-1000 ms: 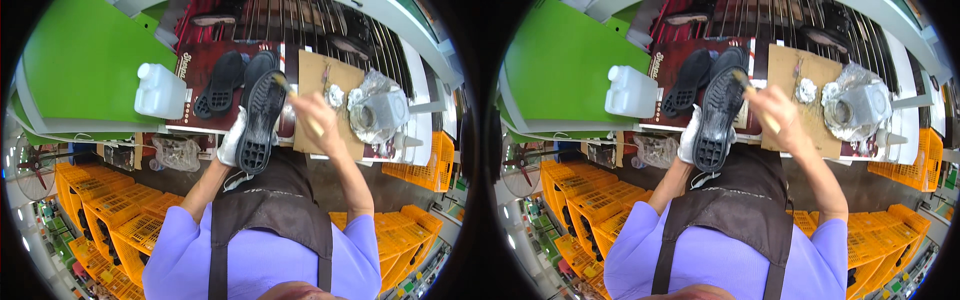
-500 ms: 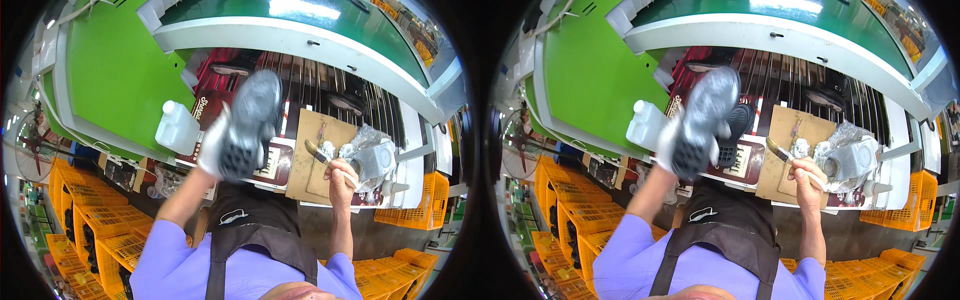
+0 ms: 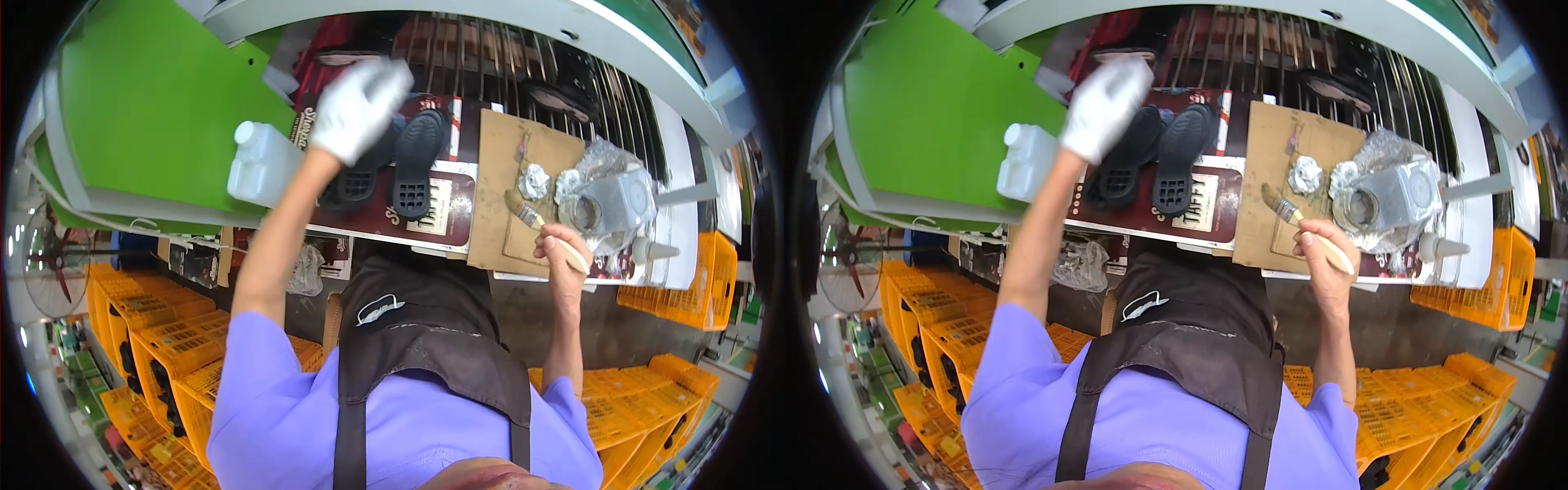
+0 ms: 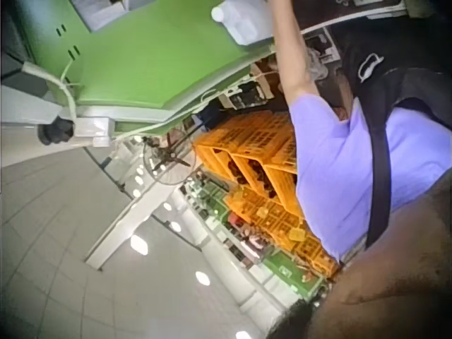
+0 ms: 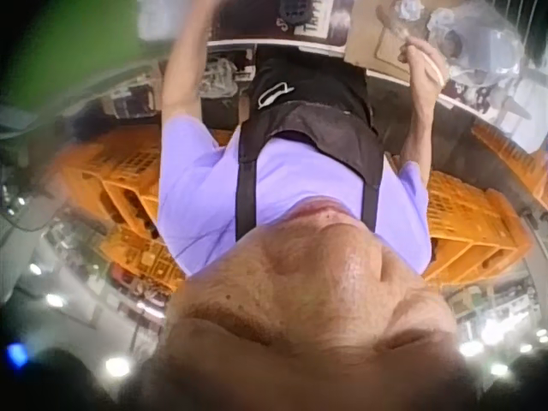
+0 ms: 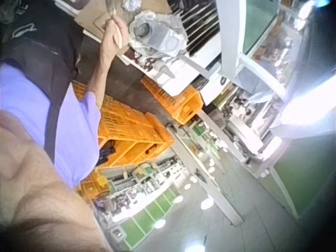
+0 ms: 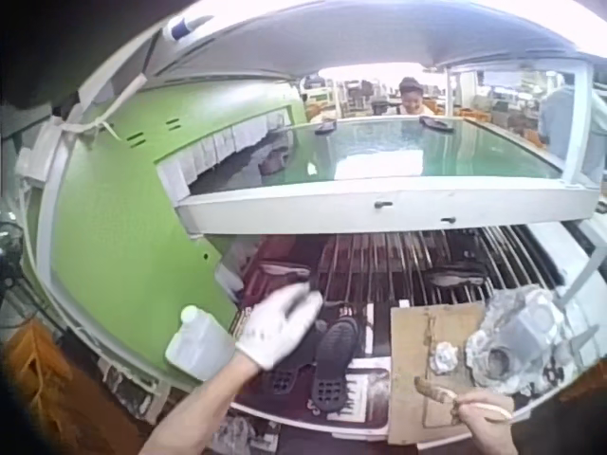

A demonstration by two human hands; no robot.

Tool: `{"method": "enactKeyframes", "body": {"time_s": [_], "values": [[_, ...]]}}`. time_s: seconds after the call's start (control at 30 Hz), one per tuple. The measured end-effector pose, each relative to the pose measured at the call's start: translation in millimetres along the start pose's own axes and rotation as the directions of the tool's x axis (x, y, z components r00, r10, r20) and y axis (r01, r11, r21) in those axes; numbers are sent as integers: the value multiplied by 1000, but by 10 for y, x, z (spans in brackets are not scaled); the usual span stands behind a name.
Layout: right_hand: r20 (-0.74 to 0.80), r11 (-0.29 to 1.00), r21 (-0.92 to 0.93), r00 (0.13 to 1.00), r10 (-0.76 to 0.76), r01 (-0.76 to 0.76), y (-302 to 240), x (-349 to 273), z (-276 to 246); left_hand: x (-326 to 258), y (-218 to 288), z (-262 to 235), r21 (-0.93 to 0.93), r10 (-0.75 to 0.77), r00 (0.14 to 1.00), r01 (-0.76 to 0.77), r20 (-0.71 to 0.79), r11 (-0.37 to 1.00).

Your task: The person picks up a pair of black slipper soles from a yellow crate and places them on a workbench. Using a brush, they apply a clear adhesive to the textured bottom of each sole, covering the entire surface area before setting them down.

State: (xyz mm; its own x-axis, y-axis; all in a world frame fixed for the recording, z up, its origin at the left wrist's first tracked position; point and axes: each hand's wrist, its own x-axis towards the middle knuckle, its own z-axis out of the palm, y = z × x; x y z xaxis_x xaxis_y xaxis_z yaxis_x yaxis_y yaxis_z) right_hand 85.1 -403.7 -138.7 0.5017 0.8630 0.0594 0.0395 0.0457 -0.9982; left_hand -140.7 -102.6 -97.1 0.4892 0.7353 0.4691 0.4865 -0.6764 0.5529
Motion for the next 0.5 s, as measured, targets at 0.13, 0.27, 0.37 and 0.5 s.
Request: {"method": "enactKeyframes", "body": {"time_s": [0.13, 0.27, 0.37, 0.5], "values": [[-127, 970, -218, 982, -141, 112, -146, -3, -353, -985, 641, 255, 453, -151, 897, -60, 415, 889], [-324, 940, -339, 933, -154, 37, -319, -5, -717, -1375, 543, 513, 553, -59, 951, -125, 303, 824], [-358, 872, -489, 913, -195, -5, -286, 124, -855, -1315, 566, 551, 564, -106, 946, -91, 307, 821], [-277, 789, -613, 929, -244, 25, -58, 301, -863, -1224, 569, 570, 553, -67, 977, -57, 201, 831]]}}
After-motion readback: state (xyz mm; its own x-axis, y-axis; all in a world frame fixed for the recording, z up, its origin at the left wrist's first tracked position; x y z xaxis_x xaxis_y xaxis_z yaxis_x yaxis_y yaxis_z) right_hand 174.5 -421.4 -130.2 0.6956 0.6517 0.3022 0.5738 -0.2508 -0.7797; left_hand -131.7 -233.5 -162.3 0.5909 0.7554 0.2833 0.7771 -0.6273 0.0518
